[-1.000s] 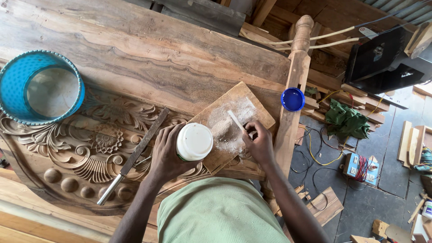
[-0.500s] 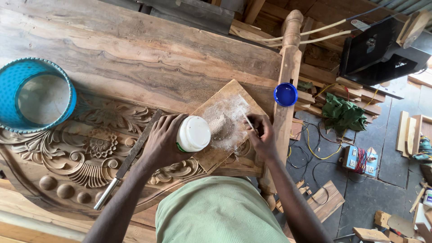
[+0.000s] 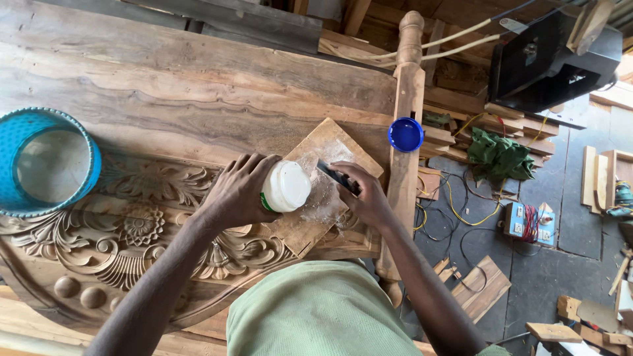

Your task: The person mixes a light-colored substance with a liquid in a cup, pours it onto a wooden board, and then uses a small scraper and a piece of sandpaper to spread and smooth the mixture over a carved wooden surface.

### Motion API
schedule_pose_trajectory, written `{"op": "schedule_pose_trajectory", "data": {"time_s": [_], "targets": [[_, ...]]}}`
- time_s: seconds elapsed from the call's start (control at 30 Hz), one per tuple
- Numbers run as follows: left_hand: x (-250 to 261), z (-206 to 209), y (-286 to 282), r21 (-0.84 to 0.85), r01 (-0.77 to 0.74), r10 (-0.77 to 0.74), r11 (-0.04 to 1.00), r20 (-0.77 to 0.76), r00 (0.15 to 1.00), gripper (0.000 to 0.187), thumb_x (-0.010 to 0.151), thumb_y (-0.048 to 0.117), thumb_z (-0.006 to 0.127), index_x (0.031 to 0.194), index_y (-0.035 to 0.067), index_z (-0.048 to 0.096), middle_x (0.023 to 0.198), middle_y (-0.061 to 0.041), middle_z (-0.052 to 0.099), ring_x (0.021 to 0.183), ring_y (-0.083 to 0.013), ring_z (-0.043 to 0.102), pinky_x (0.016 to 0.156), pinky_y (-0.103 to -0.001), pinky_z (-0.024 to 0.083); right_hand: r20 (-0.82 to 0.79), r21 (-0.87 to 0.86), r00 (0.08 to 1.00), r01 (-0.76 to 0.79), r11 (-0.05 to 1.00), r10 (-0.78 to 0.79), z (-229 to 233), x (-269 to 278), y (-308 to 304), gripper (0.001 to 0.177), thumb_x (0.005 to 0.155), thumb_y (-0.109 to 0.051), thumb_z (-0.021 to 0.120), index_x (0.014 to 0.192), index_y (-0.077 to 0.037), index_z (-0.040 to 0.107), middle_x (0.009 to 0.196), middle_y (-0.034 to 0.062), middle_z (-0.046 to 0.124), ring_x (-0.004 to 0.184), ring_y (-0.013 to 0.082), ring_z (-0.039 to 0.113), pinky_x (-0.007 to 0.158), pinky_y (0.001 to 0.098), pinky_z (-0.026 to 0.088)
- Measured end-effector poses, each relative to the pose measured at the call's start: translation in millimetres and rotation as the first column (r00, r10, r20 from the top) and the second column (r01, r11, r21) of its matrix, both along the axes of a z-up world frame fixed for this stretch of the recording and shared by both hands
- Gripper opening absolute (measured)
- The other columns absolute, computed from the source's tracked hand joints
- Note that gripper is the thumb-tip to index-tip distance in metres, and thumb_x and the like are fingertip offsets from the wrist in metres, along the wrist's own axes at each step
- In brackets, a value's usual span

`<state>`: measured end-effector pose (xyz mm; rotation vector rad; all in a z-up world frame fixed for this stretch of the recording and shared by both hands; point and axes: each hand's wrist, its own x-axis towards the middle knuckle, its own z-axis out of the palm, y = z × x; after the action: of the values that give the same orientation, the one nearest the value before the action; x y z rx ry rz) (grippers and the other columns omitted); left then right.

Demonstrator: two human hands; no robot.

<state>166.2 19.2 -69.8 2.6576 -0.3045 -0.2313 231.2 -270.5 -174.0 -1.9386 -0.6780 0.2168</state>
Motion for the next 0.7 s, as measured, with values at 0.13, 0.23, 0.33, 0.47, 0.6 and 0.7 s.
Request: {"op": "schedule_pose_trajectory", "data": {"time_s": [0.13,0.23,0.33,0.47,0.6,0.7], "targets": [[7.1,-1.6,0.0,0.032,0.013,-0.012,0.999,-0.028,1.000,0.113,0.050,0.038,0.098,0.144,0.010,0.042,0.133,-0.013,0.053,0.128,-0.0341,0.050,0.105,-0.051,0.044,0.003,-0.098,1.000,0.014,0.995,-0.014,8.5,1.3,7.2,0.050,0.086,-0.007,0.074,0.134,-0.016,0.067,0.142,0.0069,0.065,0.136,0.0263,0.057,0.120,0.0438,0.042],[9.2,-3.1,-0.3,0.047,0.043,-0.044,0.998,0.010,0.999,0.114,0.049,0.039,0.098,0.144,0.010,0.042,0.130,-0.014,0.055,0.126,-0.0339,0.050,0.108,-0.051,0.043,0.068,-0.133,0.998,0.001,0.991,0.008,13.3,6.1,13.3,0.049,0.085,-0.008,0.076,0.132,-0.017,0.068,0.141,0.0080,0.064,0.135,0.0272,0.056,0.118,0.0442,0.042],[9.7,-3.8,-0.7,0.054,0.056,-0.056,0.997,-0.006,0.998,0.113,0.049,0.039,0.098,0.144,0.010,0.042,0.130,-0.013,0.055,0.126,-0.0339,0.051,0.108,-0.050,0.044,0.099,-0.157,0.995,-0.008,0.988,0.024,15.0,8.1,18.0,0.049,0.084,-0.009,0.077,0.132,-0.017,0.068,0.140,0.0077,0.064,0.132,0.0264,0.058,0.115,0.0430,0.045],[9.8,-3.9,-2.6,0.090,0.063,-0.058,0.994,-0.053,0.997,0.116,0.049,0.040,0.099,0.145,0.010,0.041,0.129,-0.013,0.055,0.125,-0.0330,0.051,0.108,-0.050,0.043,0.090,-0.176,0.995,-0.017,0.984,0.034,17.9,5.4,19.9,0.049,0.085,-0.009,0.074,0.132,-0.018,0.068,0.140,0.0065,0.064,0.127,0.0247,0.061,0.113,0.0399,0.049],[15.5,-0.2,-4.3,0.095,0.076,-0.073,0.993,-0.025,0.997,0.116,0.047,0.040,0.099,0.143,0.010,0.042,0.129,-0.013,0.055,0.125,-0.0330,0.051,0.109,-0.050,0.042,0.141,-0.165,0.989,-0.031,0.986,0.055,28.6,11.5,16.9,0.044,0.086,-0.011,0.076,0.129,-0.016,0.069,0.137,0.0081,0.065,0.128,0.0271,0.060,0.113,0.0420,0.047],[13.3,-1.3,-5.8,0.111,0.083,-0.077,0.990,-0.060,0.995,0.115,0.048,0.040,0.099,0.143,0.010,0.042,0.129,-0.012,0.055,0.125,-0.0324,0.051,0.110,-0.049,0.042,0.122,-0.197,0.989,-0.053,0.979,0.078,32.2,7.1,14.4,0.046,0.084,-0.007,0.073,0.129,-0.016,0.069,0.137,0.0080,0.065,0.128,0.0274,0.060,0.114,0.0421,0.047]]}}
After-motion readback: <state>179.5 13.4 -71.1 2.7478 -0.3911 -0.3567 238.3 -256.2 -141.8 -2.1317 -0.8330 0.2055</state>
